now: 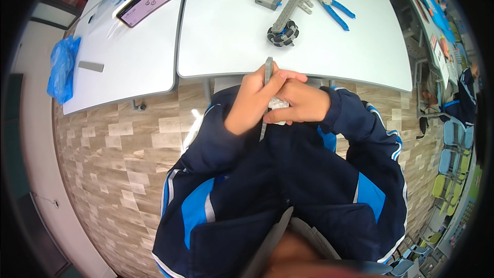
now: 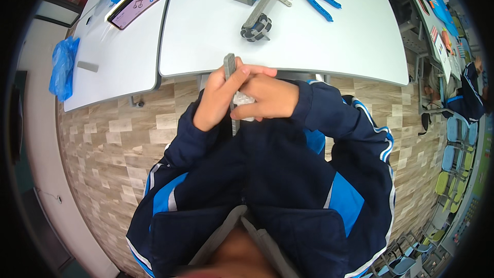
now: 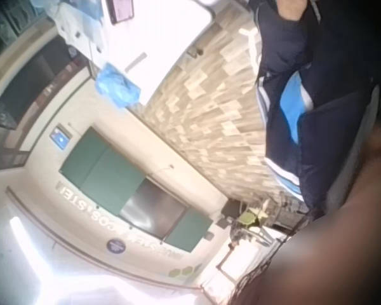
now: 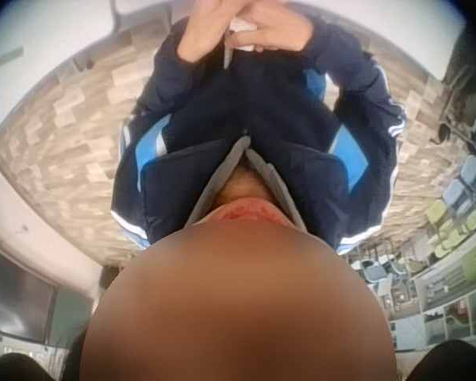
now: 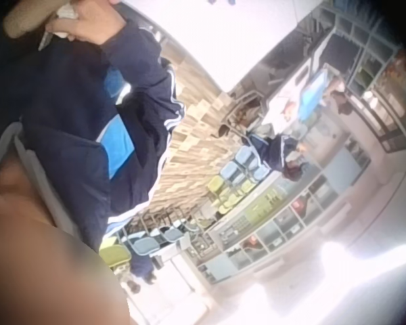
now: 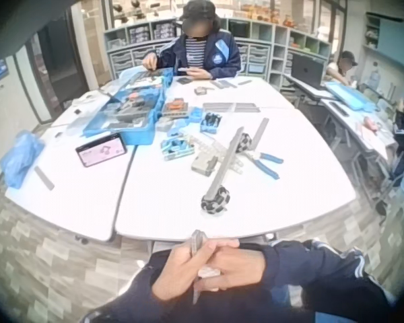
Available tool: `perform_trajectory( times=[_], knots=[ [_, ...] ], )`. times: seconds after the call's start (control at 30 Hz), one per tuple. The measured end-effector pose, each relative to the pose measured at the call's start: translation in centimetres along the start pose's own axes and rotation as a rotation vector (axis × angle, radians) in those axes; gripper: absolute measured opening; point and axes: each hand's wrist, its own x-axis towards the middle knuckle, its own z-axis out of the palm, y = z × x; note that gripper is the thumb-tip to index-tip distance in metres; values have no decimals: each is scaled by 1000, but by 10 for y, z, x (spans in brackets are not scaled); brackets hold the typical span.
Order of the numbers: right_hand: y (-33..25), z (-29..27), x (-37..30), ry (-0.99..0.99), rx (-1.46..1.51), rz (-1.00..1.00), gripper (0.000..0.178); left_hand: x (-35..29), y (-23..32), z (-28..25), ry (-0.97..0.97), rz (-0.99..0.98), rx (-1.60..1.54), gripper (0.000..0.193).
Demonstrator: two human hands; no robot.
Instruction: The person assembles a mechanical device using gray and blue plastic components. They connect beams and circular parts, then use pliers to remove and insert small blue pieces into the circular components.
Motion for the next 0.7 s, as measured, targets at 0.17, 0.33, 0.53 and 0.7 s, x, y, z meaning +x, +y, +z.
perform_trajectory(
  times=[0.17,0.33,0.53,0.7],
  knots=[
    [7,2,-15,-108,21,60,33,-17,-15,9,140,177,255,35],
    [5,2,-24,-8,-184,-249,33,-30,-2,16,175,166,556,34],
    [-10,-2,-30,-104,-263,-79,36,-39,8,17,200,322,672,17],
    [-13,2,-34,-89,-310,-86,40,-49,11,16,184,327,716,16]
  ],
)
